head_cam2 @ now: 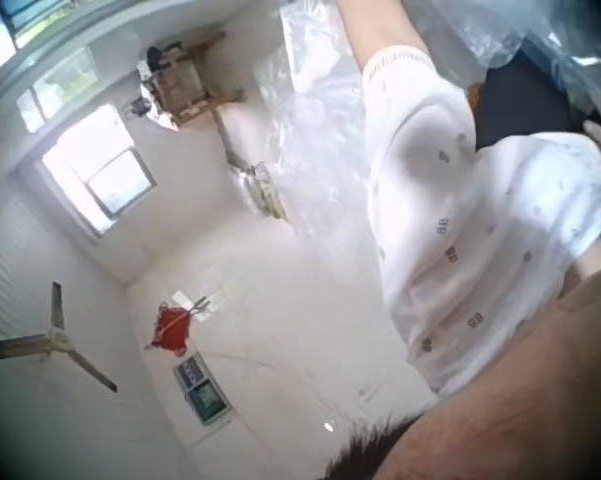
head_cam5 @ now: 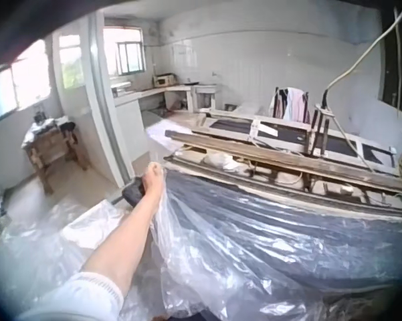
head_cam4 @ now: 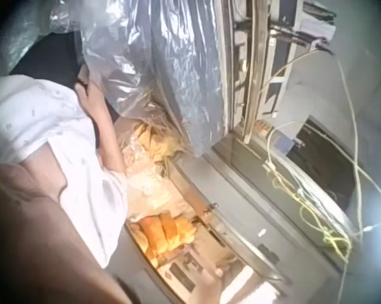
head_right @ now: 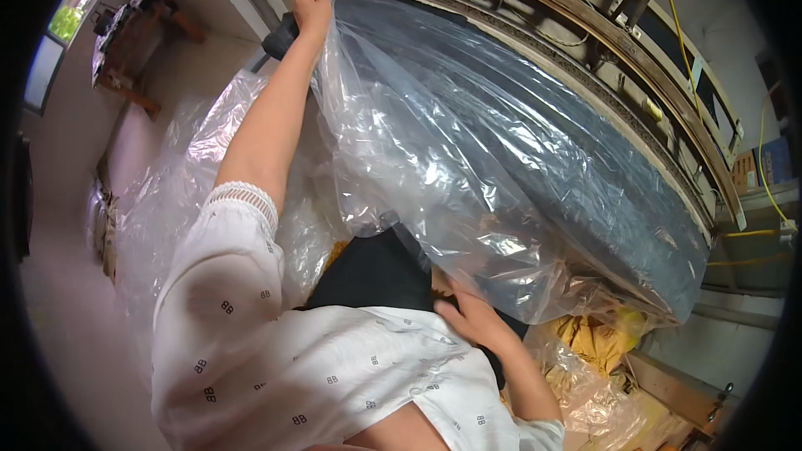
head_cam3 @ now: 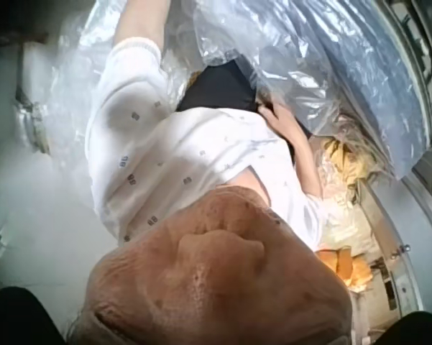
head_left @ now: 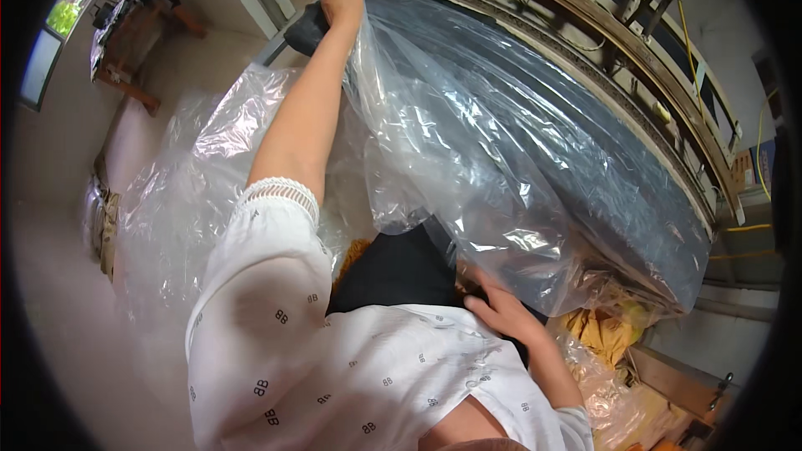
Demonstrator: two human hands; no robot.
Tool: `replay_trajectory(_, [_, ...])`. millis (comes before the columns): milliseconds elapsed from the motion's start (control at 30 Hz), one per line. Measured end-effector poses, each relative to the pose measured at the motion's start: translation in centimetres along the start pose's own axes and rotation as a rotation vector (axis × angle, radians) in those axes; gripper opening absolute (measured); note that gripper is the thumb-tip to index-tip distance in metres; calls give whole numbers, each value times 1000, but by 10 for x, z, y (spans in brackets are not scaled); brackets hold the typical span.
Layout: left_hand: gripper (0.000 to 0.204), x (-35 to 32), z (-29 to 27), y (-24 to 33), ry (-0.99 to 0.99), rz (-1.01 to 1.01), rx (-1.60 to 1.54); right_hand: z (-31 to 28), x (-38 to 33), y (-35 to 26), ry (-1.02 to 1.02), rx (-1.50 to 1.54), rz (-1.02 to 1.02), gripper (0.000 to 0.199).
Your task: Covering a large mattress with a plastic sheet for protection or shipping.
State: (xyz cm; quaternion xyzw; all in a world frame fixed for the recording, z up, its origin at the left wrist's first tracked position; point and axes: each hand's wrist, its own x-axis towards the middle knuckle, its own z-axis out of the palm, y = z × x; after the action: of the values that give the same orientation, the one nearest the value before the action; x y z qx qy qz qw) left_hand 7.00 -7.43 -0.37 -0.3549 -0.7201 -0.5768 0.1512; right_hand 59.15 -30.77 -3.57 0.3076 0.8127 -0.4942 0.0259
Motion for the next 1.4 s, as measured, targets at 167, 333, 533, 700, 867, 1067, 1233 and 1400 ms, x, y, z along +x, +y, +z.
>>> replay_trajectory(167, [16,-1,-7,5,2,1,-35,16,105,57,481,326,-40,57])
replay_trajectory(333, [23,63,-23,-91,106,115,211,-17,106,2,317,460,14,25])
replay_trajectory(533, [22,16,-8,-8,-78,22,-9,-81,-44,-11,882,964,100,39])
replay_trajectory(700, [24,27,-9,-45,26,53,-57,-91,-92,-20,981,1101,-403,47])
replay_trajectory(867, [24,28,4,-36,-43,16,-4,0,-91,49,956,-221,397,44])
replay_trajectory(1067, [24,7,6,2,-51,19,-87,11,-118,28,1058,1439,-65,43])
replay_trajectory(1233, [32,15,6,-26,-165,134,1,-29,-215,171,1153,1715,-631,37])
replay_trajectory(1400, [30,24,0,-34,-185,180,131,-21,-191,158,1523,1905,-376,35])
